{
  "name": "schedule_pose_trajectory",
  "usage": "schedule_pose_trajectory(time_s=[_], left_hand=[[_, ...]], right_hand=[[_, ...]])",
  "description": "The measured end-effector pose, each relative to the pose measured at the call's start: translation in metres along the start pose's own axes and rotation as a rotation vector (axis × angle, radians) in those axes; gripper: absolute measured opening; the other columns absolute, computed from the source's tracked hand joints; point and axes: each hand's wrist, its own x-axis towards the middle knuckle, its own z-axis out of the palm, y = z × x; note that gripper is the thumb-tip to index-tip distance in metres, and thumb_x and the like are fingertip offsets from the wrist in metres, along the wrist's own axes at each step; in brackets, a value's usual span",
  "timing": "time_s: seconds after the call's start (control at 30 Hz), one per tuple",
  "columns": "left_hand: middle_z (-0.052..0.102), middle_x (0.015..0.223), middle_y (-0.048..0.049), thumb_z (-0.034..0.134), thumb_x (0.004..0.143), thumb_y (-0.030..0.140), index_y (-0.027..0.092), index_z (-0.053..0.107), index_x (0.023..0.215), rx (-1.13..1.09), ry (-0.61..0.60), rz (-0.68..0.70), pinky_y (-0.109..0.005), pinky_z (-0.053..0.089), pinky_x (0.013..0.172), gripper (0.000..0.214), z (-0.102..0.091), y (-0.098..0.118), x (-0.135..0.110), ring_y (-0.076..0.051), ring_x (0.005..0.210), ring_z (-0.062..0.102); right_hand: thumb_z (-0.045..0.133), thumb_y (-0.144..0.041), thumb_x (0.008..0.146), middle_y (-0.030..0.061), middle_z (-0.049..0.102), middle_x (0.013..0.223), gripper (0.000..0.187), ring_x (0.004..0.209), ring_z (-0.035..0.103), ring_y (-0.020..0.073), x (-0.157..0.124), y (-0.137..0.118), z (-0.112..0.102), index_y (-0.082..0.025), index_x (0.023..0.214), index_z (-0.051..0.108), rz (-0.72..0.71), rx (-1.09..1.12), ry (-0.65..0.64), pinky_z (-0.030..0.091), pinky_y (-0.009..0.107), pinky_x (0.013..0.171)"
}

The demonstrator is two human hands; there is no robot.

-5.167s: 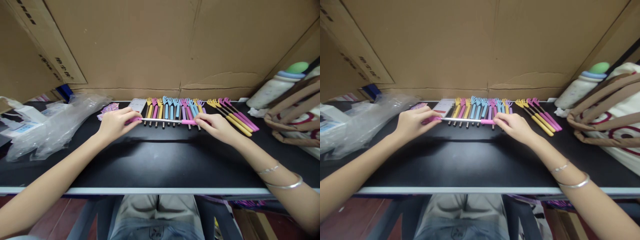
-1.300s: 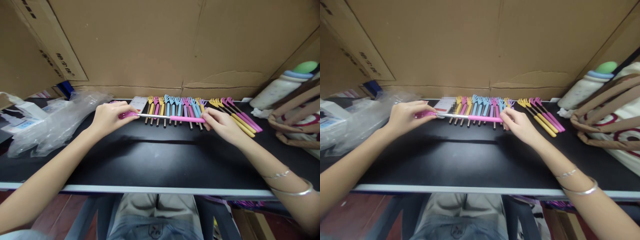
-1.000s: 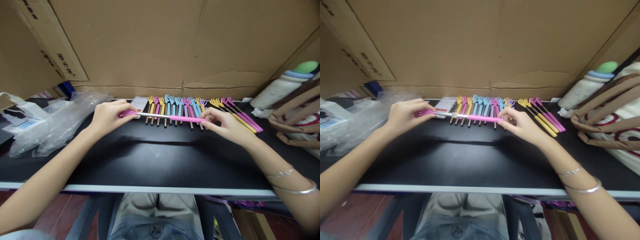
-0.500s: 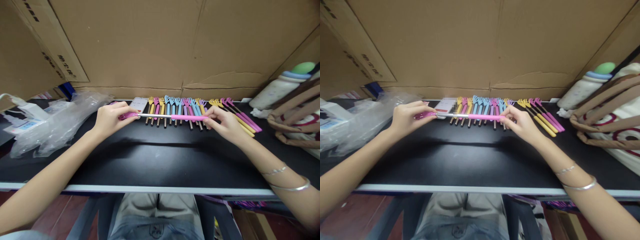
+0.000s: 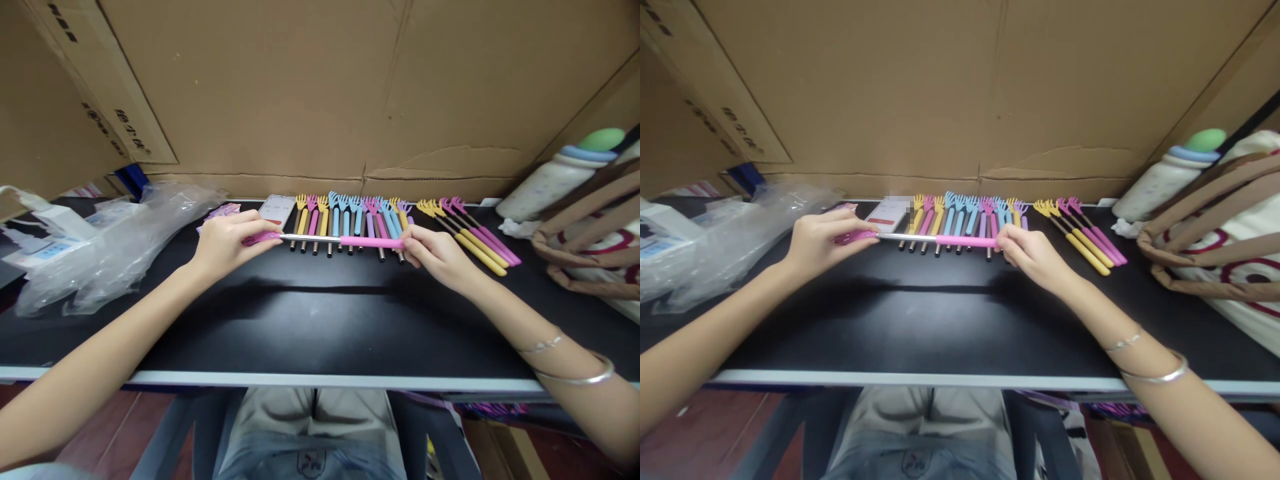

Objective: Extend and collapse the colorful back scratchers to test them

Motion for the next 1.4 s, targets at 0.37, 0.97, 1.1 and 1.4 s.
schedule_pose_trajectory(time_s=[0.37,0.97,1.1,1.4], left_hand=[[0.065,0.069,0.0024,0.059,0.088,0.04,0.024,0.072,0.087,0.043,0.119,0.118,-0.019,0.034,0.05,0.021,0.006,0.005,-0.004,-0.007,0.058,0.058],[0.066,0.073,0.003,0.061,0.084,0.038,0.023,0.071,0.083,0.081,0.07,-0.009,-0.019,0.031,0.049,0.018,-0.003,0.007,0.003,-0.009,0.063,0.059],[0.066,0.074,0.0026,0.06,0.085,0.04,0.023,0.072,0.084,0.062,0.067,-0.005,-0.019,0.032,0.051,0.02,-0.001,0.005,0.003,-0.009,0.064,0.06],[0.063,0.07,0.0011,0.059,0.086,0.039,0.023,0.074,0.087,-0.068,0.033,0.031,-0.019,0.035,0.053,0.022,0.001,0.002,0.002,-0.009,0.062,0.056]], right_hand=[[0.03,-0.057,0.095,-0.0027,0.046,0.047,0.049,0.047,0.042,0.0118,-0.001,-0.001,0.008,-0.022,0.062,0.043,0.028,0.065,-0.037,0.034,0.028,0.058],[0.054,-0.051,0.086,0.0012,0.06,0.071,0.033,0.066,0.056,0.0136,0.003,-0.008,-0.011,-0.02,0.096,0.054,0.027,0.148,-0.078,0.044,0.027,0.063],[0.054,-0.05,0.086,0.002,0.061,0.07,0.032,0.065,0.057,0.0137,0.003,-0.006,-0.008,-0.019,0.092,0.057,0.022,0.106,-0.036,0.043,0.027,0.063],[0.059,-0.052,0.082,0.0017,0.063,0.06,0.035,0.06,0.057,0.0144,0.003,-0.001,-0.01,-0.017,0.087,0.061,0.089,0.119,-0.112,0.041,0.028,0.065]])
